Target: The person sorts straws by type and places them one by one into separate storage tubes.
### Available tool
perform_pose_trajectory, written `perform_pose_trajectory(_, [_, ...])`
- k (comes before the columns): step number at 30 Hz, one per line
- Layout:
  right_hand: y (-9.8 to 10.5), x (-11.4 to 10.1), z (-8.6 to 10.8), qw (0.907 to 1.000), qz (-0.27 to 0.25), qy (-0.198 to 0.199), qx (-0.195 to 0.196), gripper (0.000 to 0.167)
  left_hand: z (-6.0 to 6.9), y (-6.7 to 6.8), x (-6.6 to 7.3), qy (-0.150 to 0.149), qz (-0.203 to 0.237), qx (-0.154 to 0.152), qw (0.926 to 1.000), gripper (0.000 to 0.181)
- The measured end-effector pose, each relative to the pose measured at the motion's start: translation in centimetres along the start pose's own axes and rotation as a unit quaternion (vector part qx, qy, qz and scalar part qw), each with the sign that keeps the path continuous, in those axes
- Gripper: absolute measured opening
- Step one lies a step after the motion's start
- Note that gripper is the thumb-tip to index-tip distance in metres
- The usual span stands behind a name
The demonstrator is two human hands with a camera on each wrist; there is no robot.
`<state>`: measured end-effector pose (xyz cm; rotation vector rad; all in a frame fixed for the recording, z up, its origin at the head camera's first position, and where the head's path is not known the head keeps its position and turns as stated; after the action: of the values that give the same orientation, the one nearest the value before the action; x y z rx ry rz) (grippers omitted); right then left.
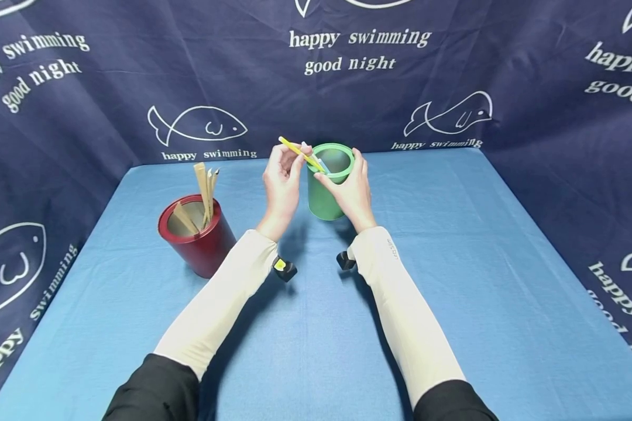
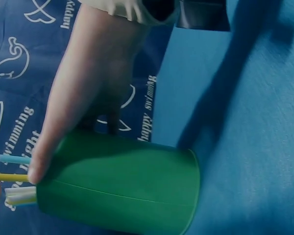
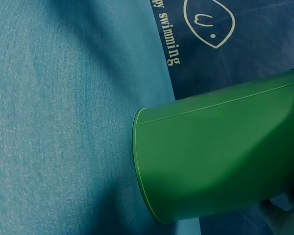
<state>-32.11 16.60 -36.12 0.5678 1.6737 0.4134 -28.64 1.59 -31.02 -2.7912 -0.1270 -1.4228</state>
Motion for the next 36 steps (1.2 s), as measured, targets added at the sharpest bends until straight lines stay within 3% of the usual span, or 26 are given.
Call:
perform_pose_trajectory(17, [0.0,0.1,-0.1,1.0000,-0.002,0.001,0.000,0.098,0.2,-0.6,-2.7,0.081,-0.052,-0.013,0.9953,0.024])
perform_pose_trajectory(26, [-0.1,-0.1,0.0,1.0000,-0.004,0.001,-0.004,0.098,1.5,-0.3,-3.3,0.083,-0.032,-0.036,0.9954,0.040])
perform_pose_trajectory(32, [0.1,-0.1,-0.1,0.9997,-0.013,-0.003,-0.018,0.102,3.2,0.6,-2.8,0.066,-0.021,-0.056,0.9960,0.044])
perform_pose_trajectory(36, [0.6,0.1,-0.1,0.9985,-0.037,-0.009,-0.040,0.104,4.5,1.6,-2.2,0.069,-0.024,-0.087,0.9935,0.042])
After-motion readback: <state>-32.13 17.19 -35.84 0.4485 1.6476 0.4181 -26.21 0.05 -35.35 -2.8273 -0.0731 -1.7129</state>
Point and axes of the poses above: each hand's wrist, its own z-axis away from the middle knuckle, its own y-axis out of the back of the hand, x = y × z, the point moved 4 cm from there along -z, towards the middle knuckle, and after that the axes turned 8 degrees about -x, right-handed, at the moved point
